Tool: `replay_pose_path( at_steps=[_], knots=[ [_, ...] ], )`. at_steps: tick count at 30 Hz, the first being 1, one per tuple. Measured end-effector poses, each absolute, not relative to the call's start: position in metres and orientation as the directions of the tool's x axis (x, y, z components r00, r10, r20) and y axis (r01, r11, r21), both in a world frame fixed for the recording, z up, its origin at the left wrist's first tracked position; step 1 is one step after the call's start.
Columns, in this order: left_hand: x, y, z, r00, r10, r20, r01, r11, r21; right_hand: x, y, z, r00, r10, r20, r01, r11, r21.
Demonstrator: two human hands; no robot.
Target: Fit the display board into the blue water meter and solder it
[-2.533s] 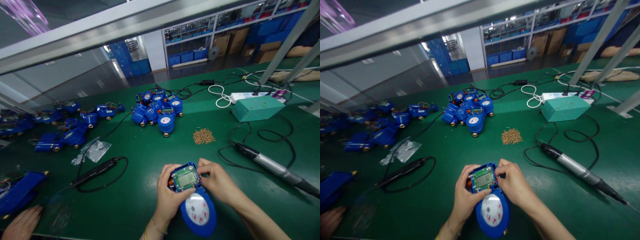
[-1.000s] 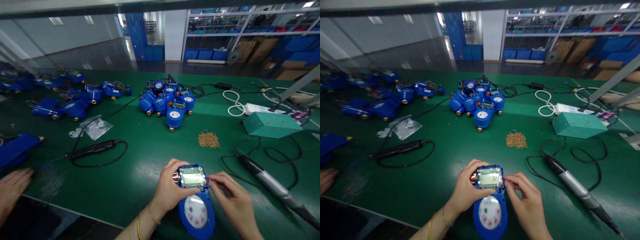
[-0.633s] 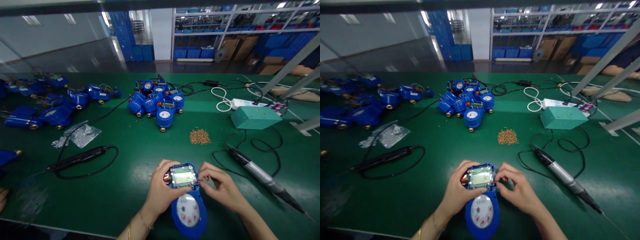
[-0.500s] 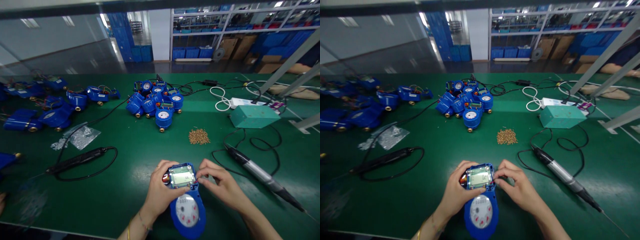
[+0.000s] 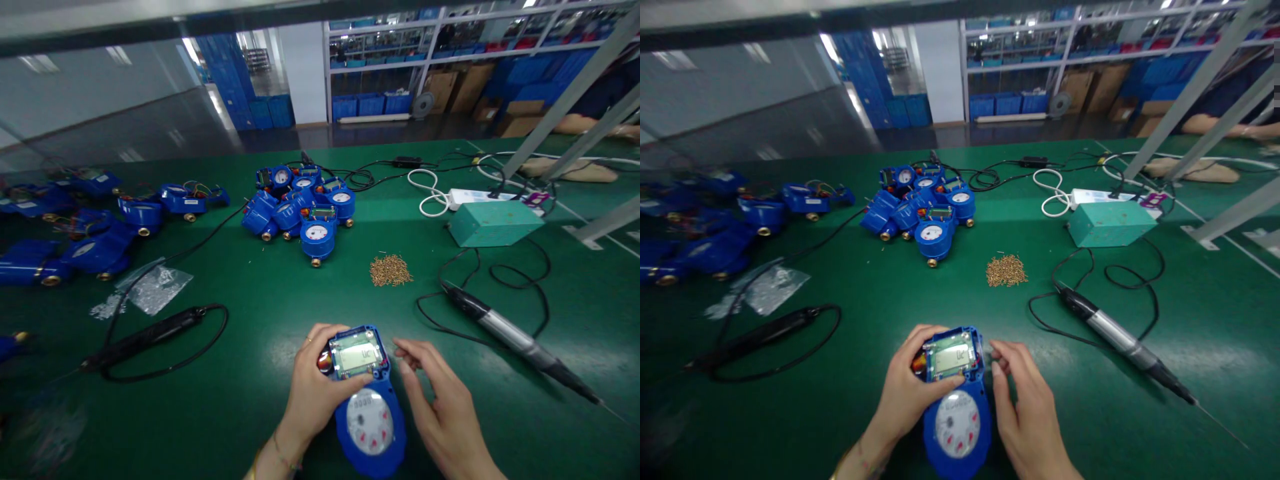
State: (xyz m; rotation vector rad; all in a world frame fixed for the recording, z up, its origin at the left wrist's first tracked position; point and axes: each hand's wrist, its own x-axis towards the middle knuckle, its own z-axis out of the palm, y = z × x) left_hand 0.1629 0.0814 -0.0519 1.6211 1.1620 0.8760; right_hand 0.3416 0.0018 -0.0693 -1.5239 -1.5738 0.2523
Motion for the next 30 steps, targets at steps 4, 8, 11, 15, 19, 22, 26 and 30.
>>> replay_pose_path(
  at_steps=[4, 8, 11, 15, 19, 22, 26, 30],
  knots=[
    [0.162, 0.082, -0.053, 0.304, 0.952, 0.035, 0.311, -0.133, 0.941, 0.344, 0.004, -0.062, 0.232, 0.844, 0.483, 0.605, 0.264, -0.751],
    [0.162, 0.083, -0.053, 0.298, 0.954, 0.032, 0.319, -0.131, 0.939, 0.339, 0.006, -0.061, 0.192, 0.859, 0.475, 0.583, 0.289, -0.759],
    [0.164, 0.083, -0.052, 0.303, 0.953, 0.03, 0.318, -0.131, 0.939, 0.333, 0.007, -0.064, 0.178, 0.848, 0.5, 0.612, 0.302, -0.731],
    [0.164, 0.082, -0.051, 0.3, 0.954, 0.029, 0.324, -0.13, 0.937, 0.325, 0.005, -0.068, 0.186, 0.824, 0.535, 0.676, 0.287, -0.678],
    [0.163, 0.082, -0.052, 0.3, 0.954, 0.025, 0.324, -0.126, 0.938, 0.331, 0.006, -0.064, 0.183, 0.831, 0.525, 0.652, 0.297, -0.698],
    [0.163, 0.082, -0.052, 0.295, 0.955, 0.037, 0.311, -0.133, 0.941, 0.346, 0.01, -0.058, 0.056, 0.9, 0.433, 0.547, 0.335, -0.767],
    [0.163, 0.082, -0.052, 0.277, 0.96, 0.048, 0.277, -0.127, 0.952, 0.36, 0.015, -0.059, -0.033, 0.914, 0.403, 0.471, 0.37, -0.801],
    [0.164, 0.081, -0.054, 0.266, 0.963, 0.041, 0.239, -0.107, 0.965, 0.355, 0.019, -0.062, 0.025, 0.93, 0.367, 0.452, 0.317, -0.834]
  ],
)
